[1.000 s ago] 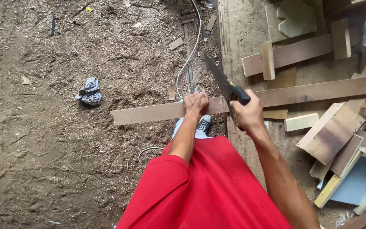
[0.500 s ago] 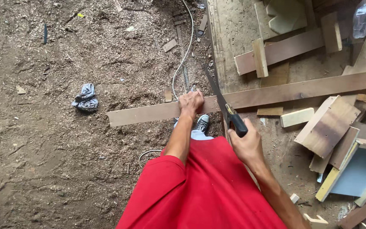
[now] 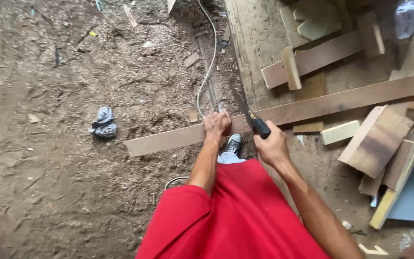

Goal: The person marks a wooden plank with a marker, then uses a hand saw to cut the plank along the marked line. After cutting, the person positions the cut piece onto a wooden frame and uses a hammer to drive nails into the wood to secure it.

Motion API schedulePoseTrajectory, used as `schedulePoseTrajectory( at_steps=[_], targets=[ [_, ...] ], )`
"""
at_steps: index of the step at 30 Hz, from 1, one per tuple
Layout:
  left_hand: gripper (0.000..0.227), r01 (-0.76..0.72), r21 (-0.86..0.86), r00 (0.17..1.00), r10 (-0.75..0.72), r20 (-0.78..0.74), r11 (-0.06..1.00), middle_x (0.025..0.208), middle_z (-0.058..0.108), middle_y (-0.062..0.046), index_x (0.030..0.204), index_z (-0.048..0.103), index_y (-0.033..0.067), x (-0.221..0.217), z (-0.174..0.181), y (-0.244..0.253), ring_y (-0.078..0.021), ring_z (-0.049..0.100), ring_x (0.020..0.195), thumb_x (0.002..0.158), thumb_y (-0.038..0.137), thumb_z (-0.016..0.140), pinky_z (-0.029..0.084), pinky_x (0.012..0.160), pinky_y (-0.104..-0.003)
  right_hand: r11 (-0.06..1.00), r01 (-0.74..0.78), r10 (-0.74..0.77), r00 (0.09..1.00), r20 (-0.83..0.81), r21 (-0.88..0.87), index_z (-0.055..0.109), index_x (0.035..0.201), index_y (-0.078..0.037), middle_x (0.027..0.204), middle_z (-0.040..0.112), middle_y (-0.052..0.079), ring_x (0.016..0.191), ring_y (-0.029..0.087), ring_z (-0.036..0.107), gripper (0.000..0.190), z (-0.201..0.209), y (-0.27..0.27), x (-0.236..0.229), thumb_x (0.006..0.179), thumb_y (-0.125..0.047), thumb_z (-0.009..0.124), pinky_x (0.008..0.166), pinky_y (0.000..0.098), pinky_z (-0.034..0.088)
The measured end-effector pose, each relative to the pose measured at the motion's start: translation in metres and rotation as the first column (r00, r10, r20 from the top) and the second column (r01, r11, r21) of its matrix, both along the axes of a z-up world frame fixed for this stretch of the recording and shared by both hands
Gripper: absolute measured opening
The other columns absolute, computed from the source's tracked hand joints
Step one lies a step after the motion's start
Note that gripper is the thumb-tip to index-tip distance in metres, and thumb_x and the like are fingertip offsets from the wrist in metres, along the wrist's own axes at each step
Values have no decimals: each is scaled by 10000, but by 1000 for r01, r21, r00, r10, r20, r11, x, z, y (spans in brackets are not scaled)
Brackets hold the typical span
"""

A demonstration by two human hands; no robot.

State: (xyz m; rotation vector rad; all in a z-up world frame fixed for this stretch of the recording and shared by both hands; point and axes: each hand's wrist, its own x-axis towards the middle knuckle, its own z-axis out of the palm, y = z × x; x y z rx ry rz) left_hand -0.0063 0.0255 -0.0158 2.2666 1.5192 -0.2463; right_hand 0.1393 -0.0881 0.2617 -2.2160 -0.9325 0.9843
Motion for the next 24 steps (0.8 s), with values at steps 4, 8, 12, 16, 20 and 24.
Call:
schedulePoseTrajectory(
  at_steps=[4, 8, 12, 16, 20, 24],
  targets=[
    [594, -19, 6, 1000, 19, -10, 1000, 613, 657, -78, 758, 689, 163, 3, -16, -14, -163, 542, 455, 1071, 408, 248, 420, 402, -367, 999, 38, -38, 999, -11, 13, 607, 962, -25, 725, 677, 194, 641, 294, 690, 170, -36, 19, -9, 834, -130, 643, 582, 442, 546],
    [549, 9, 30, 1000, -9, -9, 999, 591, 660, -87, 736, 682, 164, -4, -12, -33, -201, 580, 450, 1060, 307, 262, 434, 398, -371, 998, 57, -56, 998, 25, -12, 602, 968, -8, 758, 681, 258, 707, 384, 721, 199, -38, -3, -22, 836, -147, 654, 641, 468, 548],
    [630, -97, -121, 995, 93, -37, 988, 587, 648, -78, 663, 664, 163, -3, 17, -19, -195, 568, 453, 1096, 344, 244, 420, 407, -392, 998, 55, -55, 998, 32, -7, 611, 994, -25, 808, 695, 254, 778, 401, 726, 249, -30, 4, -22, 817, -182, 688, 681, 486, 552],
    [624, -78, -71, 996, 75, -42, 994, 571, 605, -70, 642, 646, 160, 3, 27, -26, -180, 544, 435, 1082, 367, 255, 395, 384, -383, 991, 57, -54, 998, 30, -117, 602, 994, -20, 859, 703, 254, 840, 408, 719, 270, -21, 4, -16, 827, -206, 705, 736, 494, 547],
    [625, -41, -65, 997, 37, -68, 997, 522, 541, -32, 652, 586, 141, -3, 16, -23, -139, 473, 404, 1106, 377, 226, 357, 337, -350, 984, 0, 3, 1000, 18, -175, 606, 995, -37, 824, 701, 215, 786, 363, 716, 322, 23, -15, -17, 839, -284, 742, 700, 475, 538],
    [541, -60, 12, 996, 59, 69, 998, 488, 488, -43, 654, 556, 179, 1, 3, -15, -131, 387, 353, 1043, 351, 222, 309, 305, -361, 957, 22, -65, 988, -141, -290, 592, 951, -66, 645, 634, 83, 559, 191, 620, 345, 89, -48, -13, 910, -397, 681, 506, 382, 491]
  ],
)
